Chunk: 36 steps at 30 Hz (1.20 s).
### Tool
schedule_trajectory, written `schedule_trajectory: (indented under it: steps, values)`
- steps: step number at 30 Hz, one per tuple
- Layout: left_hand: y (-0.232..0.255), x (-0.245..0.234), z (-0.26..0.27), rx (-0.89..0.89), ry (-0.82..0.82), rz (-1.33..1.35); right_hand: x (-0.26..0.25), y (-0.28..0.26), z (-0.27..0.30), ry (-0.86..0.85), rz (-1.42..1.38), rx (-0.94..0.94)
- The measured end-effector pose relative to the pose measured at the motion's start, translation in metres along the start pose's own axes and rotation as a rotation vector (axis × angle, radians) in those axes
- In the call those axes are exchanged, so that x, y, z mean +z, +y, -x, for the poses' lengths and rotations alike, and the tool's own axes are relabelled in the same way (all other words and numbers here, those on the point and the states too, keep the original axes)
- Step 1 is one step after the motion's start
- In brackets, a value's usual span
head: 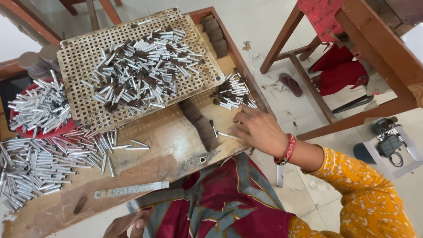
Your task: Manually assembling small brushes by inserting brush heads into metallic ferrules.
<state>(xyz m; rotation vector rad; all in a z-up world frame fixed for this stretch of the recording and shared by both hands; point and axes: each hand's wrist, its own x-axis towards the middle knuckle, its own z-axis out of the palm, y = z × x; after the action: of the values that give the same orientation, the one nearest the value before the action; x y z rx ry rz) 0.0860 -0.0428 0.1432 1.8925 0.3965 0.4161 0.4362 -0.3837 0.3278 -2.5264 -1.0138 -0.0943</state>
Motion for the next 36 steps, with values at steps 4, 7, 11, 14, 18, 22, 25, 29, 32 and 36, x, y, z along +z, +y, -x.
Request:
schedule_trajectory:
  steps: [4, 7, 11, 14, 18, 22, 25, 29, 32, 36]
  values:
    - [0.101, 0.033, -0.028, 0.021, 0.154, 0.086, 0.015, 0.004, 0.014, -0.034, 0.077, -0.003]
    - [0.113, 0.036, -0.029, 0.043, 0.182, 0.098, 0.023, 0.015, 0.010, 0.061, 0.154, 0.002]
    - [0.115, 0.035, -0.026, 0.009, 0.180, 0.102, 0.015, -0.006, 0.001, 0.119, 0.007, -0.032]
    - [0.116, 0.036, -0.026, 0.038, 0.165, 0.132, 0.027, -0.013, -0.005, 0.024, -0.089, -0.068]
    - [0.139, 0.047, -0.031, 0.060, 0.167, 0.127, 0.034, -0.019, -0.011, -0.021, -0.071, -0.043]
    - [0.168, 0.061, -0.040, 0.091, 0.183, 0.150, 0.040, -0.014, -0.015, -0.042, -0.032, -0.037]
    - [0.176, 0.064, -0.046, 0.107, 0.176, 0.118, 0.042, -0.015, -0.019, -0.057, -0.017, -0.029]
    - [0.182, 0.069, -0.051, 0.126, 0.162, 0.065, 0.046, -0.013, -0.022, -0.055, -0.006, -0.041]
    - [0.189, 0.065, -0.056, 0.207, 0.207, -0.088, 0.052, 0.002, -0.025, -0.029, 0.101, -0.020]
    - [0.182, 0.049, -0.058, 0.280, 0.265, -0.339, 0.037, 0.003, -0.026, 0.073, 0.241, 0.010]
